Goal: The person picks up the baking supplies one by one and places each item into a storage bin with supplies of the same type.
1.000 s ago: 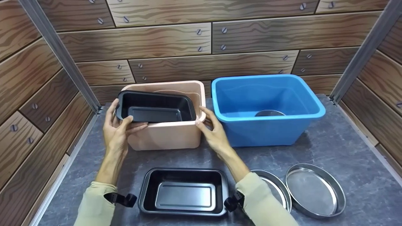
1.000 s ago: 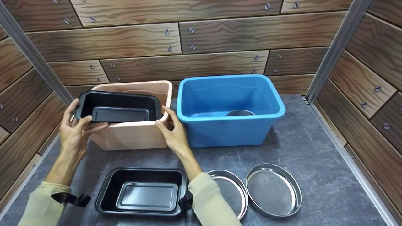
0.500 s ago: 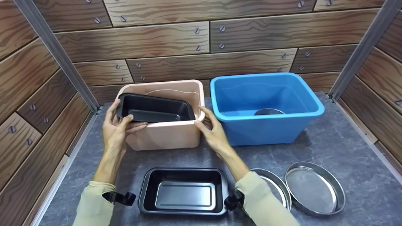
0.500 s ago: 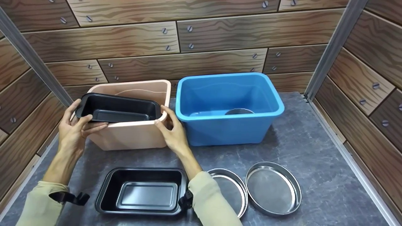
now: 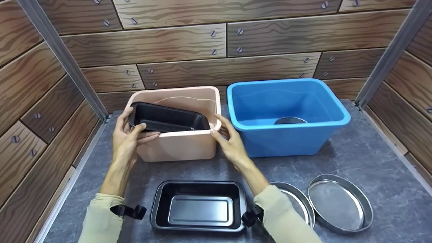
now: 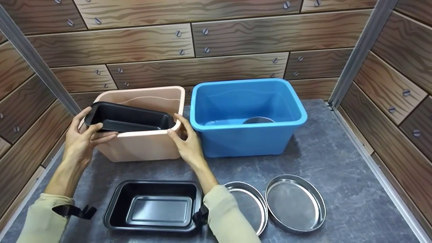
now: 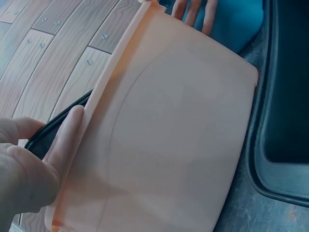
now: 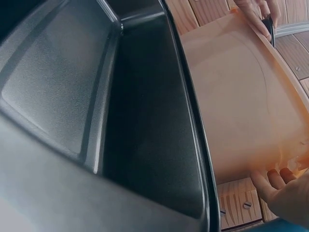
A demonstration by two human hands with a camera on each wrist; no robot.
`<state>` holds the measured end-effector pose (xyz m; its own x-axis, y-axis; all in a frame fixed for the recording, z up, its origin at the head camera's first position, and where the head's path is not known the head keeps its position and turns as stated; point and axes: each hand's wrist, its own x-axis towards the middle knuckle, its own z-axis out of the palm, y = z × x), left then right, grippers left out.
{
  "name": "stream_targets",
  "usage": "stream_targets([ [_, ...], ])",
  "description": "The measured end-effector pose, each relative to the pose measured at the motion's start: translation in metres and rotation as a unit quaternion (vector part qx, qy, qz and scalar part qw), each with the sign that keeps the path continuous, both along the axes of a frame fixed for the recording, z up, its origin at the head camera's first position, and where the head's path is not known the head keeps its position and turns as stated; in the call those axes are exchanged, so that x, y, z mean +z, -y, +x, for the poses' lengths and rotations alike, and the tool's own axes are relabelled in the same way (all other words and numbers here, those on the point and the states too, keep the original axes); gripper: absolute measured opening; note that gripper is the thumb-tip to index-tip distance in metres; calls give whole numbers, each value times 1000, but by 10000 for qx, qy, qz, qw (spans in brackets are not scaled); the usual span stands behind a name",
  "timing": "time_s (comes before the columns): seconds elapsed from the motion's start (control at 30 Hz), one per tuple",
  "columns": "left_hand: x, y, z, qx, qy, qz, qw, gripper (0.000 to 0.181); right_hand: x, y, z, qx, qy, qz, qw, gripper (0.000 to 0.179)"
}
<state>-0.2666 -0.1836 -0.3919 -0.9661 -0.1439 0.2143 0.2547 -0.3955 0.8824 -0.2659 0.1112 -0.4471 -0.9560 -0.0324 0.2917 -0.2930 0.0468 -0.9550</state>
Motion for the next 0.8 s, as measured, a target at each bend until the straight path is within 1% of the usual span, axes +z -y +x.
stream_targets([
  [0.13,2,0,0,7,116,-146,9998,70,-1,0,-1,2,-67,-59,10000,56],
  [0.37,4,-2,1,48,147,-334,9993,69,-2,1,-2,9,-82,-112,9999,56],
  [0.63,10,-5,-1,66,444,-565,9974,71,-2,1,-2,39,-104,-207,9997,56],
  [0.8,13,-5,-1,123,514,-842,9951,71,-3,2,-2,57,-54,-226,9997,56],
])
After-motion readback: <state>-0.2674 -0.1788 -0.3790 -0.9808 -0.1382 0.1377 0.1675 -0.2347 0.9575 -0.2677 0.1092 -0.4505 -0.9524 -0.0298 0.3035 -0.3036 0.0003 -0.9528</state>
